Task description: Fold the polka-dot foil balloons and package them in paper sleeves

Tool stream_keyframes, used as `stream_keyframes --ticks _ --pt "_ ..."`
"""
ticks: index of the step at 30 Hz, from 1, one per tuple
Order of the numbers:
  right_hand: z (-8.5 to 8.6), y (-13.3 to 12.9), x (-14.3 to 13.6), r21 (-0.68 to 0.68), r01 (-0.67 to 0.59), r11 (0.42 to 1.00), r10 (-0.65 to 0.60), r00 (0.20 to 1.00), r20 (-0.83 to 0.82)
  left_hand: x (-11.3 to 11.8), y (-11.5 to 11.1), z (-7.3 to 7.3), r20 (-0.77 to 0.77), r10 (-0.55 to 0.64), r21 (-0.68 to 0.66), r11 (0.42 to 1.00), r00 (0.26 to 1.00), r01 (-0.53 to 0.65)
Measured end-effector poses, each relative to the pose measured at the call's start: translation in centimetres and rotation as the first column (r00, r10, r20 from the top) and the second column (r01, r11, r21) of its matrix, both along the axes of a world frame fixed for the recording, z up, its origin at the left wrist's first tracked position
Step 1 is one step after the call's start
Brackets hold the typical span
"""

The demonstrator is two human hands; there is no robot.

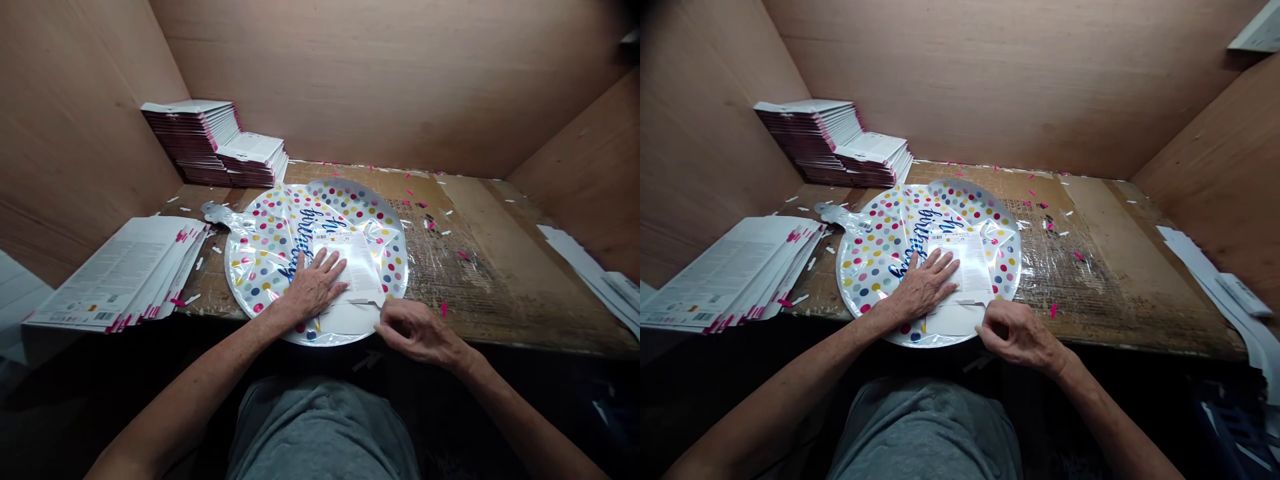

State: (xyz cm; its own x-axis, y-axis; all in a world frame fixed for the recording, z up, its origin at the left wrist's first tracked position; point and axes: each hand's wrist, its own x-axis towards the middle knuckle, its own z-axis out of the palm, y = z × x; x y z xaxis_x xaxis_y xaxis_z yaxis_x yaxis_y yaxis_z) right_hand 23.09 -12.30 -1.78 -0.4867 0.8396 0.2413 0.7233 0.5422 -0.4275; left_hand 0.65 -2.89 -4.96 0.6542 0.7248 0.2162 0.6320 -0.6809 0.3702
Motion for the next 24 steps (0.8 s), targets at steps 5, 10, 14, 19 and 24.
stream_keyframes --ticks 5,10,14,19,24 --pt "-1.7 0.9 -3.0 0.14 0.287 0.948 -0.29 0.957 0.002 -0.1 0.1 -0.1 -0.019 -0.003 0.023 1.0 1.0 0.003" --pt "-0.7 -0.7 -1.7 -0.077 0.085 0.993 -0.088 0.995 -0.039 -0.1 0.4 0.2 -0.04 -0.021 0.028 0.999 0.999 0.022" --pt "-0.2 -4.3 2.2 -0.163 -0.014 0.987 0.014 1.0 -0.004 -0.4 -0.2 1.1 -0.142 -0.024 0.045 0.999 0.99 0.031" --pt "-2.8 -4.7 0.7 0.378 0.063 0.924 -0.107 0.99 0.096 0.2 -1.5 1.6 -0.216 -0.048 0.118 0.99 0.975 0.075" --pt "-4.6 -2.6 -1.0 0.519 -0.009 0.854 -0.106 0.976 0.191 -0.7 -3.4 1.2 -0.005 0.004 0.178 0.984 1.0 -0.003"
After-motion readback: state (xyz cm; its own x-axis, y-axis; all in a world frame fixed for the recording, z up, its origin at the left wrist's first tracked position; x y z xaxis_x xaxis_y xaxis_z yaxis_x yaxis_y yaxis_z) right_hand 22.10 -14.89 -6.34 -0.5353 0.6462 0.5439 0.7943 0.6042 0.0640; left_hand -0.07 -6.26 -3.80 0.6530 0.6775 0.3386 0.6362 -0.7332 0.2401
